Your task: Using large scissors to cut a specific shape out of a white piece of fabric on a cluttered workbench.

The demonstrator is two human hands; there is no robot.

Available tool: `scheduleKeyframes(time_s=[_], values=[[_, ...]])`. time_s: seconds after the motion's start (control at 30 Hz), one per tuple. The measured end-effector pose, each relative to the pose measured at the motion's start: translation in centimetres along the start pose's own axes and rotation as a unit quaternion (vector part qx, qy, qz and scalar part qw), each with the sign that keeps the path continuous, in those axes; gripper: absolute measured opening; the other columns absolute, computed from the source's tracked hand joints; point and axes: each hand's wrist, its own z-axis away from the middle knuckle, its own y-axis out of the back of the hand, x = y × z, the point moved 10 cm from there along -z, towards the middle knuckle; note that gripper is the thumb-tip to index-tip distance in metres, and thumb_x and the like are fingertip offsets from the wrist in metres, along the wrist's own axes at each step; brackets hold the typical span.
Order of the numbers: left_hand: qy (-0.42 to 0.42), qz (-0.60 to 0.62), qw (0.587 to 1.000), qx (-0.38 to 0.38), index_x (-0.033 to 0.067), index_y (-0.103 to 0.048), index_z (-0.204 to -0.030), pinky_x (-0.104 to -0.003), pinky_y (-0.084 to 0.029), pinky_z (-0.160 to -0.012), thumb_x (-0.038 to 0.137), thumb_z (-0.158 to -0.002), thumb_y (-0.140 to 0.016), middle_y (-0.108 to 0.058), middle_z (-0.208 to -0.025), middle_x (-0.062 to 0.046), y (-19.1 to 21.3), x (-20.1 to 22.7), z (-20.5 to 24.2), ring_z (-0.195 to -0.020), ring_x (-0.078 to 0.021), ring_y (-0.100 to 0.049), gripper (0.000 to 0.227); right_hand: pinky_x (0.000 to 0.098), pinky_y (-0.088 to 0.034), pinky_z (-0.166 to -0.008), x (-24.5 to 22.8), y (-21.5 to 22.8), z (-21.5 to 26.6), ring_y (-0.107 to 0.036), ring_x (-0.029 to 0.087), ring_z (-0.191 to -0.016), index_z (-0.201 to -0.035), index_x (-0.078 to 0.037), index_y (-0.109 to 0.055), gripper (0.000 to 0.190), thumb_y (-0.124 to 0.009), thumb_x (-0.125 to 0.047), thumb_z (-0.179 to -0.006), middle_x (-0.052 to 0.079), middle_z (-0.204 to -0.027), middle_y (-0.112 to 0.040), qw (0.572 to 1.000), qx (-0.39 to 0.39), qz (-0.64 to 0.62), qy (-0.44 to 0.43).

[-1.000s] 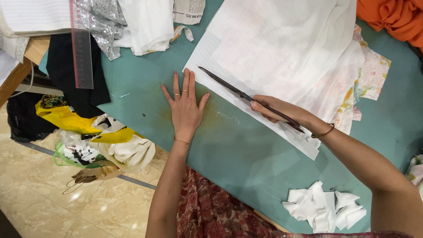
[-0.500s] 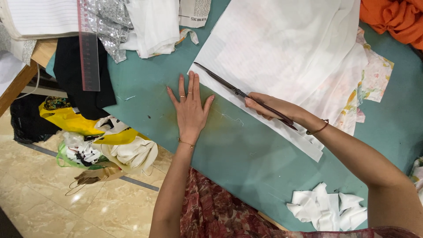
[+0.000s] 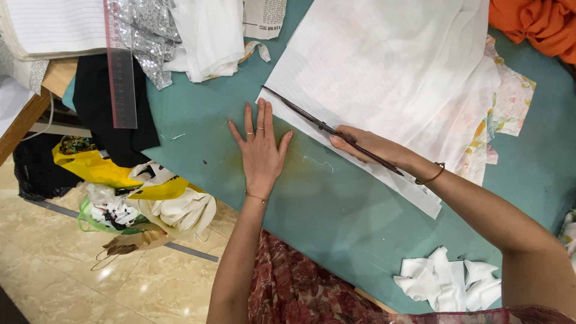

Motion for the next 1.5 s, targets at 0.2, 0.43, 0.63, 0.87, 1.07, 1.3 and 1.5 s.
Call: scheduleKeyframes(time_s=[0.2,0.43,0.63,0.87,1.07,1.3,1.5], values=[[-0.004,0.002,1.000,0.000,0.0069,-0.025,-0.163,-0.067,-0.004,-0.125,0.057,-0.105,-0.049,-0.022,-0.171,-0.004,0.2,0.1,0.0,-0.158,-0.0316,-0.016,0.080,0.0289,-0.030,-0.047,0.2,0.1,-0.2,-0.034,0.010,-0.048,-0.091,-0.011,-0.061,0.061,-0.044,-0.070,-0.092,-0.006,-0.058,-0.031,1.000,0.002,-0.015,-0.006],[0.001,0.007,1.000,-0.009,0.0068,-0.026,-0.163,-0.067,-0.004,-0.125,0.056,-0.104,-0.050,-0.023,-0.171,-0.004,0.2,0.1,-0.1,-0.158,-0.0316,-0.017,0.080,0.0292,-0.028,-0.047,0.1,-0.1,-0.4,-0.032,0.009,-0.048,-0.093,-0.012,-0.060,0.061,-0.045,-0.071,-0.092,-0.006,-0.058,-0.030,1.000,-0.004,-0.023,-0.002],[-0.001,0.005,1.000,0.002,0.0070,-0.026,-0.163,-0.067,-0.004,-0.125,0.055,-0.104,-0.053,-0.024,-0.170,-0.003,0.4,0.1,-0.1,-0.157,-0.0313,-0.017,0.081,0.0294,-0.029,-0.049,0.1,-0.1,-0.6,-0.033,0.010,-0.050,-0.095,-0.013,-0.062,0.061,-0.044,-0.071,-0.092,-0.006,-0.060,-0.031,1.000,0.004,-0.014,-0.007],[-0.010,0.001,1.000,0.022,0.0057,-0.029,-0.162,-0.066,-0.006,-0.126,0.055,-0.105,-0.053,-0.024,-0.170,-0.003,0.9,0.3,0.1,-0.157,-0.0313,-0.020,0.079,0.0316,-0.030,-0.051,-0.1,0.1,-0.7,-0.035,0.011,-0.054,-0.091,-0.010,-0.061,0.064,-0.043,-0.072,-0.093,-0.004,-0.063,-0.034,0.999,0.026,0.020,0.000],[-0.022,-0.021,0.999,0.034,0.0029,-0.031,-0.161,-0.065,-0.007,-0.126,0.054,-0.106,-0.052,-0.026,-0.169,-0.006,1.4,0.7,0.3,-0.156,-0.0328,-0.022,0.078,0.0327,-0.032,-0.054,-0.2,0.0,0.7,-0.038,0.013,-0.056,-0.098,-0.013,-0.064,0.059,-0.044,-0.069,-0.094,-0.002,-0.063,-0.040,0.998,0.052,0.025,-0.004],[0.001,0.011,0.999,0.051,0.0007,-0.033,-0.160,-0.063,-0.007,-0.126,0.053,-0.107,-0.052,-0.028,-0.169,-0.012,1.6,0.2,0.1,-0.156,-0.0318,-0.026,0.078,0.0304,-0.033,-0.054,3.2,0.1,8.2,-0.038,0.010,-0.060,-0.105,-0.010,-0.063,0.049,-0.049,-0.057,-0.100,-0.002,-0.069,-0.043,0.990,0.111,-0.055,0.067],[0.056,0.047,0.992,0.105,0.0020,-0.051,-0.142,-0.063,-0.008,-0.123,0.041,-0.102,-0.064,-0.038,-0.162,-0.017,1.4,-1.2,-2.3,-0.151,-0.0348,-0.030,0.058,0.0289,-0.032,-0.052,12.5,-1.5,18.7,-0.036,0.009,-0.059,-0.112,-0.010,-0.061,0.041,-0.053,-0.048,-0.100,-0.003,-0.068,-0.039,0.969,0.216,-0.104,0.060]])
